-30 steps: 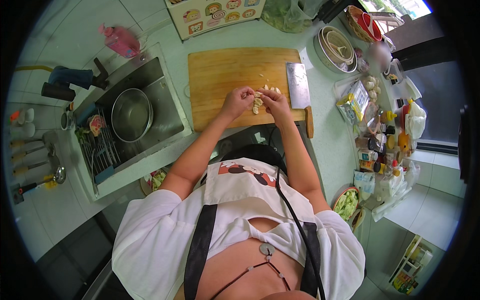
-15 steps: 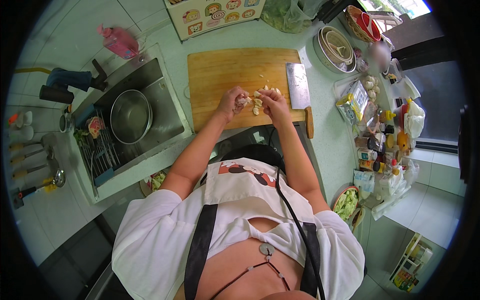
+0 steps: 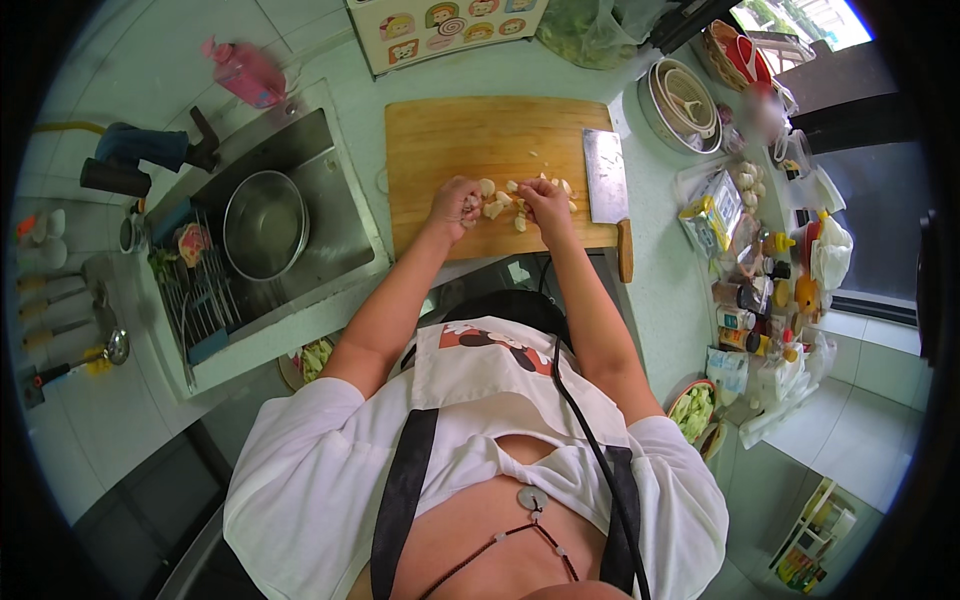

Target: The person peels several cloves of garlic by hand and then chops them into smaller pieces using a cleaver on a wooden cutting board.

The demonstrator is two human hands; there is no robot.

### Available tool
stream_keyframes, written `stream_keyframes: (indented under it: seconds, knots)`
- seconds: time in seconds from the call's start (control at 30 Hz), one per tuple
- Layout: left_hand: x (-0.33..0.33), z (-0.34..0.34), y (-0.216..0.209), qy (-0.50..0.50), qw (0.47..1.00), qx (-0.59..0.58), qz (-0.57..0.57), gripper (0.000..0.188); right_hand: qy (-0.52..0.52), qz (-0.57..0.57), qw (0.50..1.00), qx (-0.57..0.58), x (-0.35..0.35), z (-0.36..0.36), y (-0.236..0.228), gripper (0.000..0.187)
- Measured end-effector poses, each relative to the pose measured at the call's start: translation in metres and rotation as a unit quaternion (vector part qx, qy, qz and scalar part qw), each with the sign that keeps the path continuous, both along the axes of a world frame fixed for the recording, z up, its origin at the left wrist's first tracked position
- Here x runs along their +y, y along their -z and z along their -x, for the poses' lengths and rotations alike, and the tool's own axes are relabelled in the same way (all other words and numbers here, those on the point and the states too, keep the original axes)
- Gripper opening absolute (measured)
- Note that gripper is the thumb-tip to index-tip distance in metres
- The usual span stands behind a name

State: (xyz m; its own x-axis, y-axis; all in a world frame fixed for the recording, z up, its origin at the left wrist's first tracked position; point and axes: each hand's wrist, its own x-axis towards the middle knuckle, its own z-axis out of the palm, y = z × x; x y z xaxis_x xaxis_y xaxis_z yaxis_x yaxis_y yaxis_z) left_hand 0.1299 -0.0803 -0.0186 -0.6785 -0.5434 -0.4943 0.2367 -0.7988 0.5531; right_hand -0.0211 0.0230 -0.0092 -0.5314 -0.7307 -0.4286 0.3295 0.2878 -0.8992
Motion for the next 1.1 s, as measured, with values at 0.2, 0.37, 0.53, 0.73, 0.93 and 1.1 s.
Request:
stream_keyframes:
  seconds: [0.2, 0.37, 0.53, 0.73, 0.93, 1.1]
  knots:
    - [0.006, 0.012, -0.016, 0.029, 0.989, -0.061, 0.131, 0.009, -0.029, -0.010, 0.997, 0.067, -0.004, -0.008, -0.018, 0.013]
    - [0.003, 0.021, 0.013, 0.083, 0.948, -0.094, 0.292, 0.016, -0.052, -0.011, 0.990, 0.130, -0.007, -0.007, -0.021, 0.012]
    - [0.003, 0.023, 0.012, 0.084, 0.901, -0.154, 0.398, 0.014, -0.040, -0.015, 0.993, 0.113, -0.008, -0.007, -0.023, 0.012]
    - [0.006, 0.026, 0.010, 0.052, 0.905, -0.169, 0.386, 0.014, -0.040, -0.024, 0.995, 0.087, -0.008, -0.010, -0.029, 0.013]
    - [0.006, 0.029, 0.013, 0.043, 0.906, -0.166, 0.387, 0.013, -0.036, -0.043, 0.996, 0.072, -0.009, -0.007, -0.024, 0.013]
    - [0.003, 0.024, 0.000, 0.034, 0.993, -0.032, 0.112, 0.010, -0.012, -0.026, 1.000, 0.006, -0.004, -0.006, -0.029, 0.013]
